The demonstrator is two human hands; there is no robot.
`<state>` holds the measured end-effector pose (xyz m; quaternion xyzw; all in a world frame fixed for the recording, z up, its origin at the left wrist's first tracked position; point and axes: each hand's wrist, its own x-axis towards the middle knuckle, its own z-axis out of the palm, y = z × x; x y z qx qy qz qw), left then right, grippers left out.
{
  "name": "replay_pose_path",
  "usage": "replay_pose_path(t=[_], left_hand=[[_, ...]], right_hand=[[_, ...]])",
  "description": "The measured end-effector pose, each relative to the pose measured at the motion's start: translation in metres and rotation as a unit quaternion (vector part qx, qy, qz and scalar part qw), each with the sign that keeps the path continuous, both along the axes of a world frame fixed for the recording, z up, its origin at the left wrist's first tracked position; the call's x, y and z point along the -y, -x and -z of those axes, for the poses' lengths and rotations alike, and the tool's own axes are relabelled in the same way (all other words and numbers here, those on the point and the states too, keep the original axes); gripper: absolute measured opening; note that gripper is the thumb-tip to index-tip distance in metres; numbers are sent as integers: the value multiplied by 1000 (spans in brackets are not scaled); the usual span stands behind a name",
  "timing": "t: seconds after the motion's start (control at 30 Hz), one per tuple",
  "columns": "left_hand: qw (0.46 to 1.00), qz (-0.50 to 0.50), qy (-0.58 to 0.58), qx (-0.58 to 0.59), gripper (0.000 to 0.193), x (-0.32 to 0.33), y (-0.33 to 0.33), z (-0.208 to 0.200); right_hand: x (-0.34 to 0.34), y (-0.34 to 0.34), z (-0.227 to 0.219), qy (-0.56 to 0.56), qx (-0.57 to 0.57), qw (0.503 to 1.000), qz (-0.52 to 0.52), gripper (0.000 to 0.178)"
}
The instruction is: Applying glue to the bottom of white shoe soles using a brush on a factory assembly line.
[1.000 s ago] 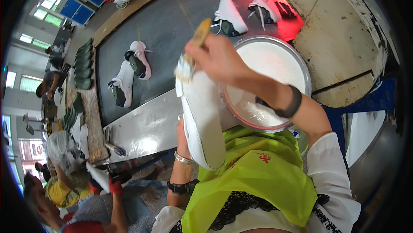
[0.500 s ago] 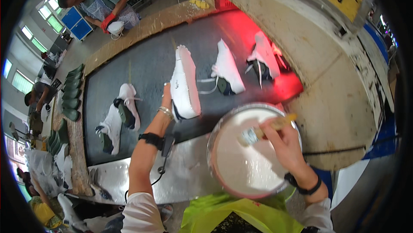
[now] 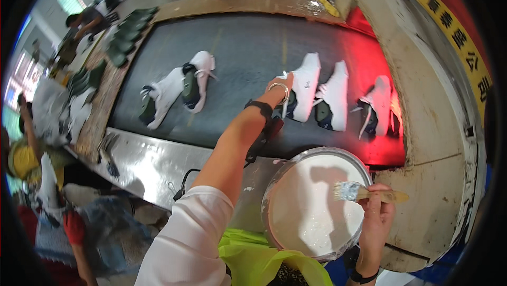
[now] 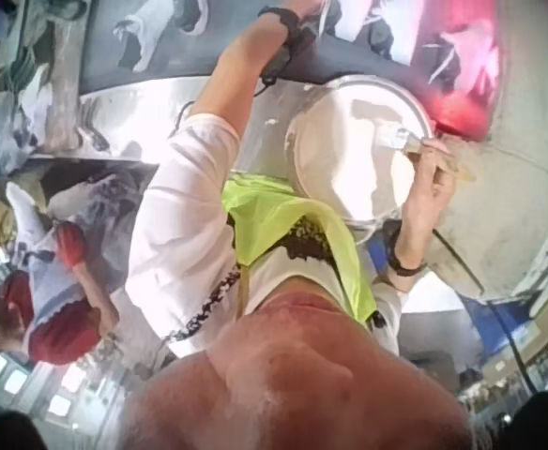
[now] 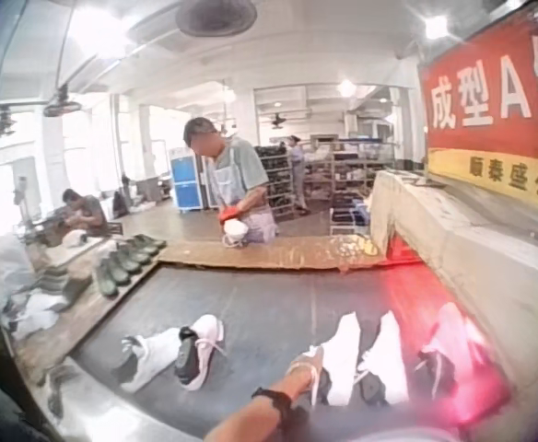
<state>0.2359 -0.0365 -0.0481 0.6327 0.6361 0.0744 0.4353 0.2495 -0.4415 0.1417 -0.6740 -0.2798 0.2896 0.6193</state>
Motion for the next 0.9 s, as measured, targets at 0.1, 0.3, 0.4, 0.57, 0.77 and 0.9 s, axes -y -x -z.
replay_pose_path(t=[0.1, 0.3, 0.4, 0.57, 0.77, 0.9], left_hand=[[955, -7, -221, -199, 86, -7, 64, -31], [935, -112, -256, -219, 83, -65, 252, -32], [937, -191, -178, -233, 71, -60, 229, -16], [917, -162, -261, -254, 69, -84, 255, -15], [963, -217, -96, -129, 93, -76, 314, -23], [886, -130, 109, 432, 81, 17, 355, -17]], right_hand=[[8, 3, -4, -8, 13, 1000, 11, 18], [9, 14, -10, -18, 19, 1000, 12, 16], [9, 7, 6, -11, 22, 999, 35, 15], [-8, 15, 6, -5, 13, 1000, 24, 15], [4, 35, -3, 31, -9, 999, 17, 18], [19, 48, -6, 4, -14, 1000, -5, 16]])
